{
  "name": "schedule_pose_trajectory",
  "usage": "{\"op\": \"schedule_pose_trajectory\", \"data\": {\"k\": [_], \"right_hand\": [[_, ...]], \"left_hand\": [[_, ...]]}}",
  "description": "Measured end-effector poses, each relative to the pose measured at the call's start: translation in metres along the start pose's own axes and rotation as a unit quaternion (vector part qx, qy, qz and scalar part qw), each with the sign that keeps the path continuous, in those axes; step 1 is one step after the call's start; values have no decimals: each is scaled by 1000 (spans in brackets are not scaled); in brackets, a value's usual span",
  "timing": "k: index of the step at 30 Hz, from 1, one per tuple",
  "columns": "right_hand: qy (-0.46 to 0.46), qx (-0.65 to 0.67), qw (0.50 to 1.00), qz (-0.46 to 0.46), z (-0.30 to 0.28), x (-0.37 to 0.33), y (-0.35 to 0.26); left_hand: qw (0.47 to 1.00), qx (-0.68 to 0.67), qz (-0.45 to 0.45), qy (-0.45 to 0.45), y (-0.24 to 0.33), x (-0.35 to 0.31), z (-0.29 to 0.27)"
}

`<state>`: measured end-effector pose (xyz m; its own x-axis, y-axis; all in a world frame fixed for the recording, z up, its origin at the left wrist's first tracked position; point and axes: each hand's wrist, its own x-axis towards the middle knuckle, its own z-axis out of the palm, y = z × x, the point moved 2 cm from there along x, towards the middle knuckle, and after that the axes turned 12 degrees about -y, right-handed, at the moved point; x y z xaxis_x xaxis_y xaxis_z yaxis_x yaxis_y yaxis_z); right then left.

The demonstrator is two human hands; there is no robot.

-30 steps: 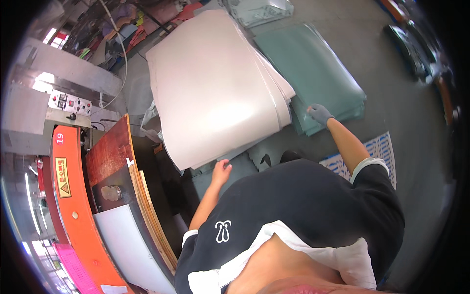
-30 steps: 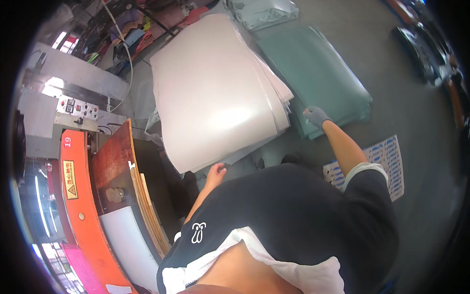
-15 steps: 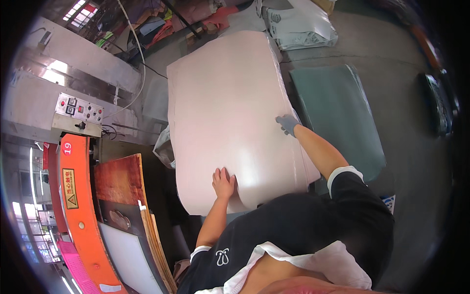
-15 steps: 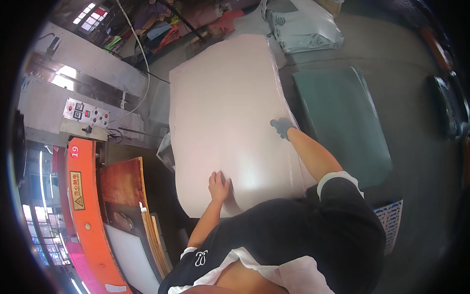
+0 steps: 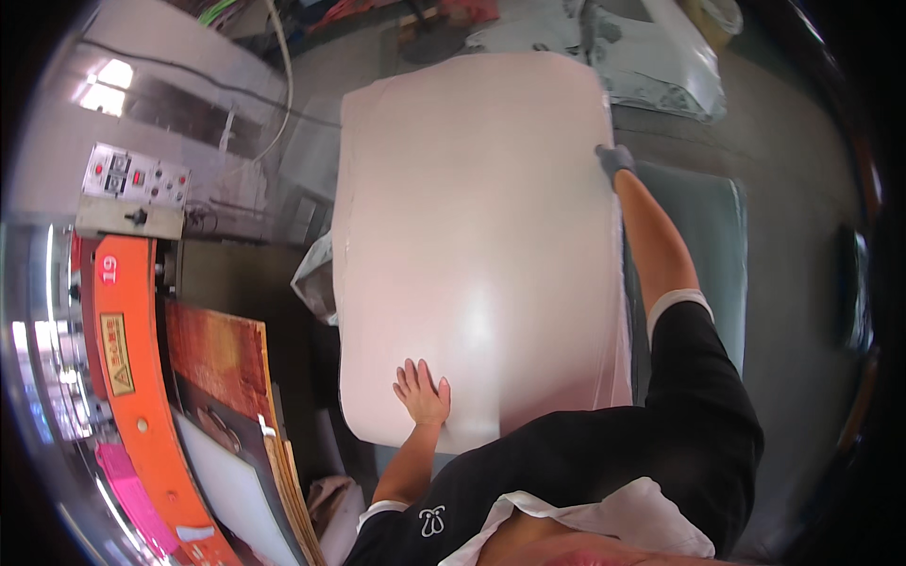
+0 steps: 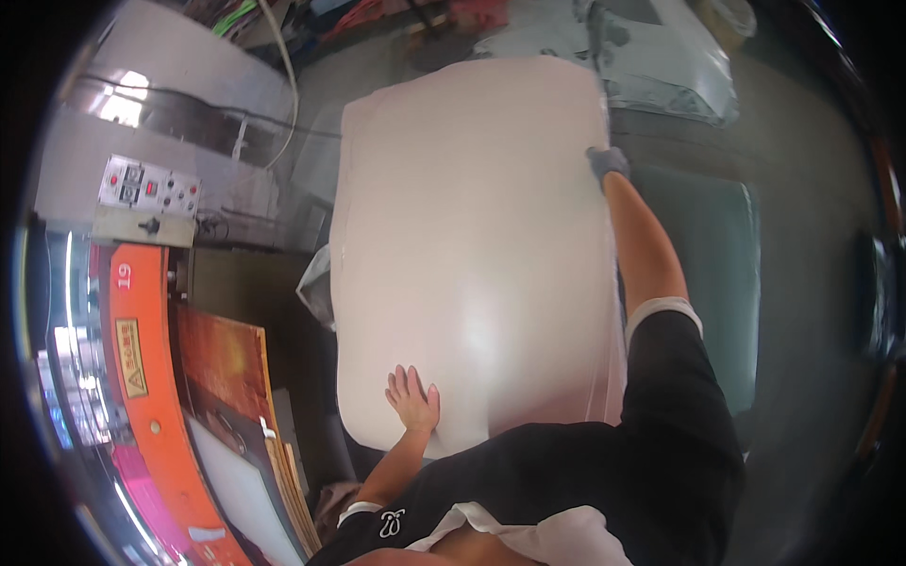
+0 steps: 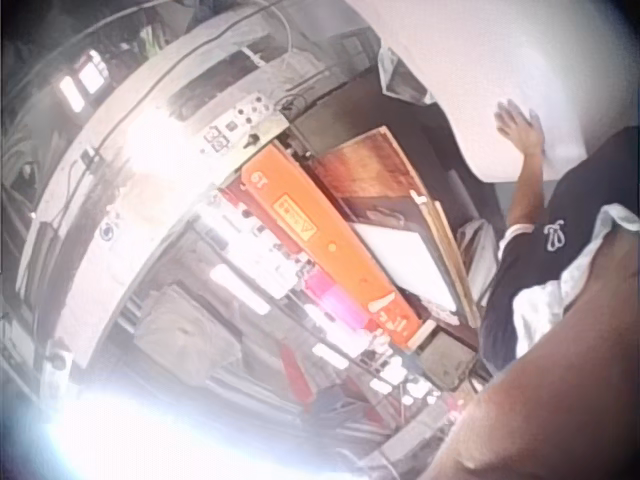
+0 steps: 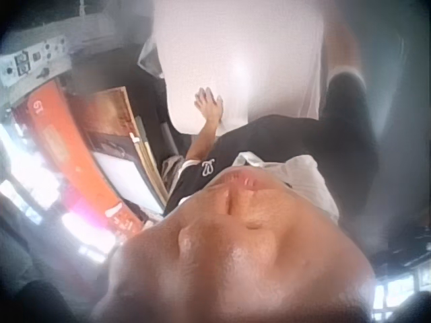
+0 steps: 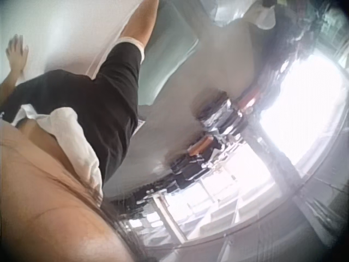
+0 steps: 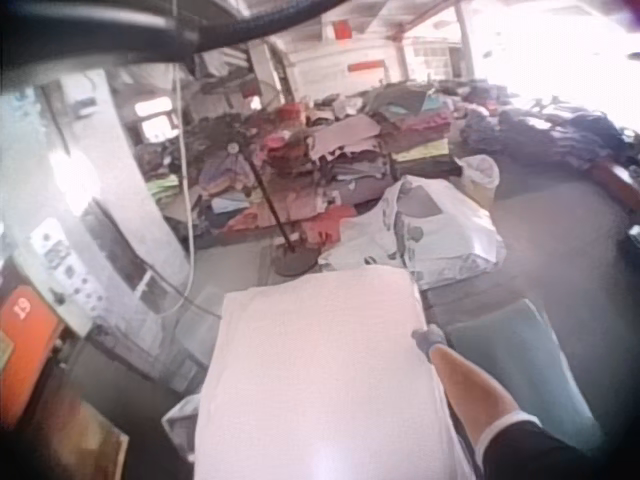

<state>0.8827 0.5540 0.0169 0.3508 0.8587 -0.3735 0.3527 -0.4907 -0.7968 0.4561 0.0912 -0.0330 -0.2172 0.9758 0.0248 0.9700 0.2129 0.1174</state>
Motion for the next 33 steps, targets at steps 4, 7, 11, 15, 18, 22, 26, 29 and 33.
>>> {"op": "schedule_pose_trajectory", "data": {"k": [4, 7, 11, 15, 18, 22, 26, 29, 33], "right_hand": [[45, -59, 997, -38, -8, -11, -15], [38, -107, 990, -79, -17, -18, -10], [25, -66, 990, -120, -26, 0, -5], [16, -20, 997, -78, -39, 43, -3], [-15, 1, 998, -63, -53, 66, 8], [0, 37, 997, -65, -65, 67, 7], [-70, 80, 982, -159, -63, 34, -26], [16, -260, 906, -332, -46, -25, -53], [-3, -149, 786, -600, 13, -170, -26]], "left_hand": [[1000, -12, 9, 20, 7, -12, 1], [999, -9, 13, 33, 19, -19, 2], [999, -27, 1, 32, 30, -24, 3], [999, -24, 1, 21, 35, -21, 7], [999, -18, 31, 32, 38, -15, 10], [999, -19, 28, 37, 44, -14, 12], [998, -21, 38, 55, 51, -11, 12], [998, -22, 44, 49, 55, 0, 16], [998, -15, 36, 51, 57, 22, 22]]}}
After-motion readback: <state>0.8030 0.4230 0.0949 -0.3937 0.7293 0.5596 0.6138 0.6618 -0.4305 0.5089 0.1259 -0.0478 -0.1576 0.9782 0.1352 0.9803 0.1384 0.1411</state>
